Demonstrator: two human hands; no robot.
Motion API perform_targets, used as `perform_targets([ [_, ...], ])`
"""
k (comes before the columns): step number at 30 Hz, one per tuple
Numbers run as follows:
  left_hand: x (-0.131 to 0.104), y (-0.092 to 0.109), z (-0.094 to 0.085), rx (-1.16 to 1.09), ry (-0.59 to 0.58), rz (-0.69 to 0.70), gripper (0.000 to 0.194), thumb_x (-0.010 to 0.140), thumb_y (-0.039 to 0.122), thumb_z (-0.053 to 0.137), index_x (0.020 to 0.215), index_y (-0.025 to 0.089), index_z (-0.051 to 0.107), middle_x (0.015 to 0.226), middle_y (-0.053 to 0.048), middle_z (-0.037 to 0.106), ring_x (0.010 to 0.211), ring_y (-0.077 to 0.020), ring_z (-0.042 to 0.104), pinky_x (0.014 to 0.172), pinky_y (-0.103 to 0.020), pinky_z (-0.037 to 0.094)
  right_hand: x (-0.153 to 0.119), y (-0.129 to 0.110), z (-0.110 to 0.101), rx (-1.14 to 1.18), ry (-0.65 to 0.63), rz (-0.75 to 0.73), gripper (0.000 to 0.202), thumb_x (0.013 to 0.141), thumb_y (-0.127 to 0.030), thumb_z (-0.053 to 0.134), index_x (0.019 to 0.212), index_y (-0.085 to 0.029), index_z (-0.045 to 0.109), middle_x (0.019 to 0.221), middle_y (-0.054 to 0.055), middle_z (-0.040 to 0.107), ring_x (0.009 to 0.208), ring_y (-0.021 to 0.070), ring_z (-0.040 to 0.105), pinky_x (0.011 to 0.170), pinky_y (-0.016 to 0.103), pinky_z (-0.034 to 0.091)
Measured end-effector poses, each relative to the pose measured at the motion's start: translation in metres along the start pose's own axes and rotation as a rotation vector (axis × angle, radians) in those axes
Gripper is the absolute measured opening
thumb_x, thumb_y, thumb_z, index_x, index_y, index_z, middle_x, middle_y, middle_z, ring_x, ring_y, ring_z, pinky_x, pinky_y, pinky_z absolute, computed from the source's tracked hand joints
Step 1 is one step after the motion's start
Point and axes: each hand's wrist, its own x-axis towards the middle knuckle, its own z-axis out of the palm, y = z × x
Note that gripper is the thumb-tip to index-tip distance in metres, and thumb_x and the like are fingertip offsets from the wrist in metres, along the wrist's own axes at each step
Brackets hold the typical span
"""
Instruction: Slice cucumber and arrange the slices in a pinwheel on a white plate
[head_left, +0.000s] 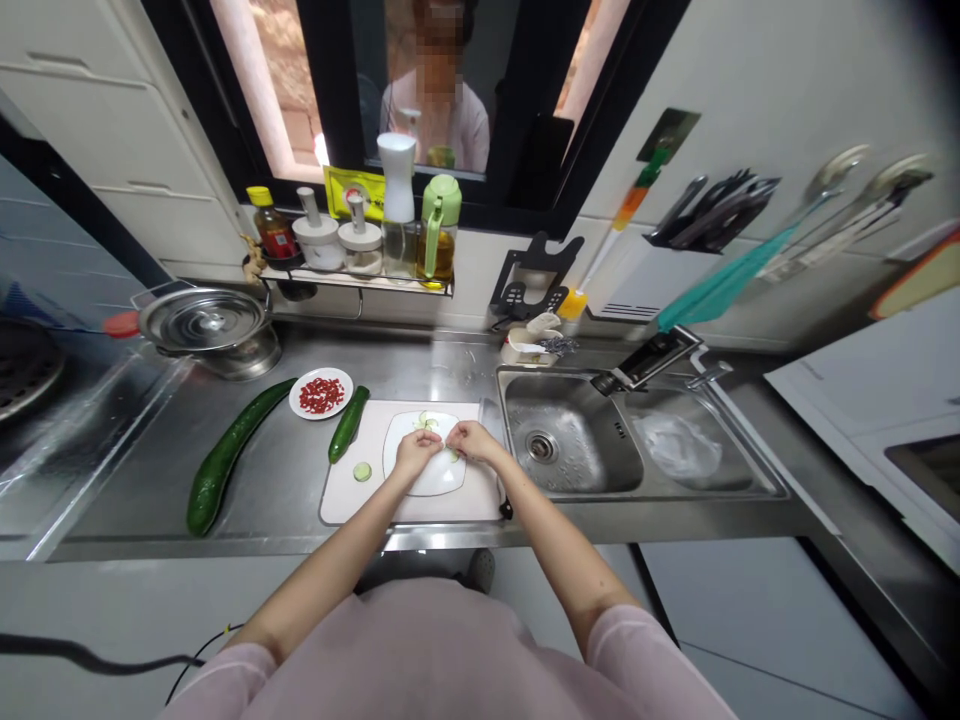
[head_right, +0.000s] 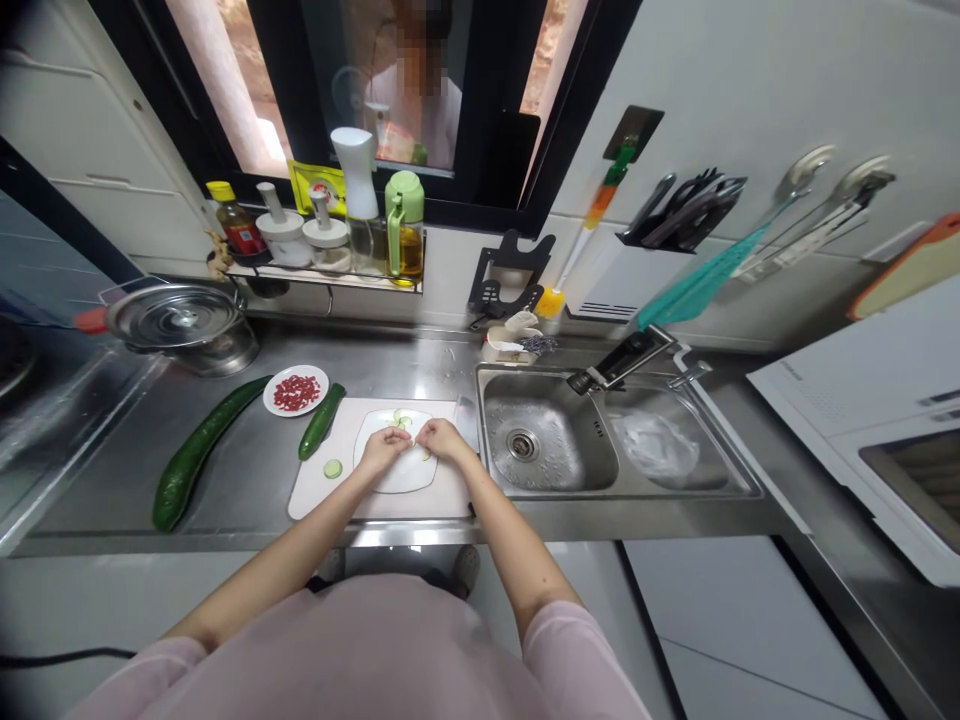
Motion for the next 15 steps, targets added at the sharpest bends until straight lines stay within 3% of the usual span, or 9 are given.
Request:
perform_targets([
  [8, 0.011, -0.008, 0.010, 0.311, -0.001, 0.003, 0.013, 0.068, 0.020, 0.069, 0.080, 0.018, 0.071, 0.072, 0.000, 0.068, 0.063, -0.0117, 0.058, 0.061, -0.022, 0.040, 0.006, 0.012, -0.006, -0.240, 0.004, -0.023, 0.006, 0.073, -0.012, 0.063, 0.075, -0.013, 0.069, 0.069, 0.001, 0.066, 0.062, 0.0091, 0.052, 0.063, 0.019, 0.038],
  [15, 0.009, -0.003, 0.015, 0.456, -0.004, 0.018, 0.008, 0.070, 0.021, 0.069, 0.078, 0.019, 0.070, 0.076, -0.001, 0.070, 0.069, -0.0132, 0.061, 0.062, -0.022, 0.039, 0.008, 0.016, -0.003, -0.398, 0.022, -0.012, 0.009, 0.076, -0.015, 0.064, 0.083, -0.015, 0.067, 0.081, 0.003, 0.067, 0.069, 0.0108, 0.052, 0.065, 0.020, 0.035],
])
